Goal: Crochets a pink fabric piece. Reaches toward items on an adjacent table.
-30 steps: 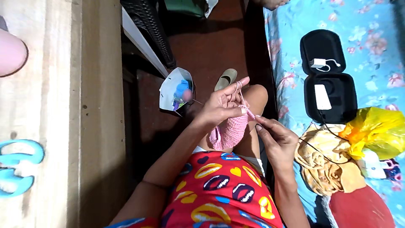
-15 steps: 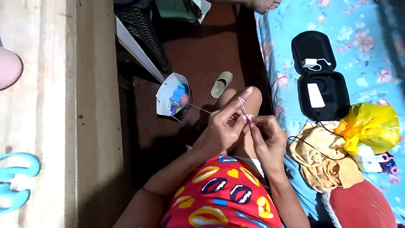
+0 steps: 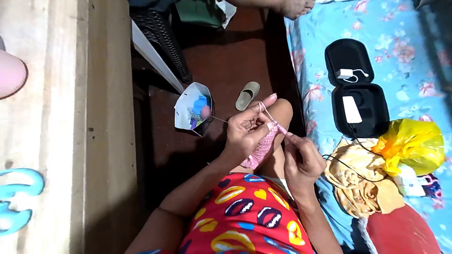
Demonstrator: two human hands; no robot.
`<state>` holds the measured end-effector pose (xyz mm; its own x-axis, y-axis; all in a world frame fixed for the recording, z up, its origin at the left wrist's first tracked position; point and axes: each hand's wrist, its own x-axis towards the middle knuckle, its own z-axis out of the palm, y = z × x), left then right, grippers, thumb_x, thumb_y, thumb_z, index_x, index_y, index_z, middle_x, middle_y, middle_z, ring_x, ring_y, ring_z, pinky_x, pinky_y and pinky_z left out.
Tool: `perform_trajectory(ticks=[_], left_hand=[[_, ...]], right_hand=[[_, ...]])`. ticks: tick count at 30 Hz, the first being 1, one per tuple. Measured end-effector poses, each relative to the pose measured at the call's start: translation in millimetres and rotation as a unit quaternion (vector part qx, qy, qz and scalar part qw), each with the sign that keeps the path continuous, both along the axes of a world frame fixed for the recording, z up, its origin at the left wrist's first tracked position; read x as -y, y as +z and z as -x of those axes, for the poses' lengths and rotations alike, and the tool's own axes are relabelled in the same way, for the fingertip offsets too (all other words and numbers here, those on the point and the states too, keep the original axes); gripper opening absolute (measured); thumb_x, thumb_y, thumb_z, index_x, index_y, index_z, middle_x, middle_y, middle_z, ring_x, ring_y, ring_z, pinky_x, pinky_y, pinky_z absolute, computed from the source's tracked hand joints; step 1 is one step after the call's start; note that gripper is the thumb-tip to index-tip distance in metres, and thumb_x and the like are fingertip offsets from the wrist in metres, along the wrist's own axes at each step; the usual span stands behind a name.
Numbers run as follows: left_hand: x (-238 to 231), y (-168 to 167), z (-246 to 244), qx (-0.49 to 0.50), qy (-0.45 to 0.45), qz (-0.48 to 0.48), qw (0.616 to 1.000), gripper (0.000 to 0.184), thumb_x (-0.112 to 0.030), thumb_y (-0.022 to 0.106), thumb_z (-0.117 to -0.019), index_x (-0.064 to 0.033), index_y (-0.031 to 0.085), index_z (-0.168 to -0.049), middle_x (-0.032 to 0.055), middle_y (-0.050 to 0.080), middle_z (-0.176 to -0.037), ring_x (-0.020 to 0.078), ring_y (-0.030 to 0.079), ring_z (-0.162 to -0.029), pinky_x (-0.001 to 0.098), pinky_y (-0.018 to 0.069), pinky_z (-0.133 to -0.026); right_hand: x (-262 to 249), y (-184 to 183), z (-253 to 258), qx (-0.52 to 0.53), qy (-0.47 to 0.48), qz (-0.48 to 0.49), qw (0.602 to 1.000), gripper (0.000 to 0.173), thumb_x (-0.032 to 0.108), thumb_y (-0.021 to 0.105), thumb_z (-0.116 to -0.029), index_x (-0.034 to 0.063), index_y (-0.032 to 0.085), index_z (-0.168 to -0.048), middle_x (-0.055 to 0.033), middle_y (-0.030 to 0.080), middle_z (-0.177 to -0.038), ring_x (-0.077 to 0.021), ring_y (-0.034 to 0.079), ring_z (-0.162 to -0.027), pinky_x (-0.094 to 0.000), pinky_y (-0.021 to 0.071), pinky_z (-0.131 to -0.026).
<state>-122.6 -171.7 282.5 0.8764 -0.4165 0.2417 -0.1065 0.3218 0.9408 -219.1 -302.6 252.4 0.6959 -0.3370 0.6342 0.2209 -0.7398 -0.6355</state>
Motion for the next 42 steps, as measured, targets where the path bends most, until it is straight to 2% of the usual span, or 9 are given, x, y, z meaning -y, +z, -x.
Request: perform_trajectory(ticks=[7, 12, 17, 22, 27, 32, 36, 39, 42], left_hand=[[-7.8, 0.1, -20.9, -0.121, -0.08, 0.009, 0.989, 0.052, 0.016, 0.06, -0.0811, 0.0054, 0.063, -0.132, -0.0011, 0.071, -0.089, 0.0026, 0.064, -0.072, 0.0192, 0.0561, -0.072], [-16.2, 0.6, -34.0, -0.187, -0.144, -0.016, 0.972, 0.047, 0.013, 0.056, -0.0816, 0.0011, 0.068, -0.126, -0.0021, 0.069, -0.077, 0.0019, 0.062, -0.065, 0.0164, 0.051, -0.059], [-18.8, -2.5, -37.1, -0.232, -0.177, 0.016, 0.956, 0.047, 0.011, 0.053, -0.0815, 0.0, 0.069, -0.124, -0.0015, 0.069, -0.077, 0.0015, 0.06, -0.062, 0.0151, 0.0468, -0.053], [-14.7, -1.3, -30.4, -0.236, -0.168, 0.031, 0.957, 0.047, 0.014, 0.052, -0.0829, 0.0015, 0.066, -0.126, 0.0, 0.07, -0.091, 0.0039, 0.065, -0.074, 0.0199, 0.0561, -0.069], [-7.1, -7.2, -15.1, -0.203, -0.148, 0.009, 0.968, 0.046, 0.015, 0.055, -0.0838, 0.0033, 0.066, -0.127, 0.0004, 0.071, -0.091, 0.0046, 0.066, -0.079, 0.021, 0.0571, -0.074], [-36.4, -25.0, -41.0, -0.12, -0.173, -0.09, 0.973, 0.018, -0.008, 0.06, -0.0912, -0.0111, 0.071, -0.077, -0.0056, 0.071, -0.08, 0.0018, 0.065, -0.072, 0.0212, 0.0546, -0.067], [-72.2, -34.2, -67.5, -0.091, -0.241, -0.088, 0.962, 0.029, -0.016, 0.058, -0.0928, -0.0171, 0.075, -0.07, -0.0037, 0.077, -0.094, 0.007, 0.072, -0.092, 0.025, 0.0573, -0.083], [-60.5, -36.9, -64.0, -0.065, -0.254, 0.031, 0.964, 0.021, -0.036, 0.064, -0.0943, -0.0262, 0.079, -0.084, -0.0025, 0.075, -0.115, 0.0172, 0.066, -0.118, 0.0391, 0.0493, -0.106], [-31.8, -31.3, -48.5, -0.06, -0.238, 0.071, 0.967, 0.047, -0.017, 0.071, -0.0896, -0.0113, 0.065, -0.136, 0.0045, 0.07, -0.126, 0.017, 0.067, -0.113, 0.0341, 0.055, -0.098]], right_hand=[[4.7, -0.7, 2.9, -0.019, 0.002, 0.063, 0.998, 0.017, 0.004, 0.063, -0.0945, -0.0021, 0.077, -0.101, -0.0123, 0.067, -0.078, -0.0133, 0.063, -0.068, -0.022, 0.0517, -0.062], [9.6, 1.7, 5.9, -0.043, 0.046, 0.054, 0.997, 0.021, 0.003, 0.062, -0.0943, 0.0004, 0.078, -0.107, -0.0119, 0.067, -0.079, -0.0116, 0.061, -0.067, -0.0207, 0.0498, -0.062], [14.0, 2.1, 6.1, -0.075, 0.12, -0.119, 0.983, 0.022, -0.002, 0.062, -0.0915, -0.001, 0.079, -0.106, -0.0042, 0.067, -0.082, 0.0003, 0.06, -0.074, -0.0125, 0.0516, -0.07], [14.0, 3.9, 2.6, -0.127, 0.178, -0.343, 0.914, 0.03, -0.006, 0.063, -0.0912, 0.0038, 0.076, -0.115, 0.001, 0.076, -0.101, 0.0015, 0.065, -0.075, -0.0159, 0.0557, -0.069], [17.3, 4.0, -3.1, -0.158, 0.225, -0.353, 0.894, 0.036, -0.003, 0.059, -0.0964, 0.005, 0.07, -0.13, 0.0026, 0.074, -0.115, 0.0058, 0.059, -0.073, -0.0125, 0.0505, -0.066], [27.8, -3.7, -2.8, -0.187, 0.235, -0.445, 0.843, 0.029, 0.003, 0.064, -0.095, 0.0116, 0.076, -0.12, 0.0048, 0.073, -0.092, 0.0057, 0.051, -0.06, -0.0119, 0.0431, -0.054], [29.3, -6.6, -3.7, -0.2, 0.235, -0.464, 0.83, 0.029, 0.001, 0.064, -0.0944, 0.0109, 0.076, -0.118, 0.0049, 0.073, -0.09, 0.0061, 0.05, -0.057, -0.0117, 0.0423, -0.053], [27.8, -6.8, -5.3, -0.203, 0.243, -0.459, 0.83, 0.031, 0.0, 0.062, -0.0941, 0.009, 0.076, -0.12, 0.0038, 0.075, -0.097, 0.0062, 0.05, -0.058, -0.0112, 0.0422, -0.053], [28.2, -5.4, -3.7, -0.198, 0.236, -0.448, 0.84, 0.034, -0.001, 0.059, -0.0938, 0.0064, 0.074, -0.124, 0.0017, 0.074, -0.097, 0.0052, 0.051, -0.06, -0.0117, 0.0424, -0.054]])
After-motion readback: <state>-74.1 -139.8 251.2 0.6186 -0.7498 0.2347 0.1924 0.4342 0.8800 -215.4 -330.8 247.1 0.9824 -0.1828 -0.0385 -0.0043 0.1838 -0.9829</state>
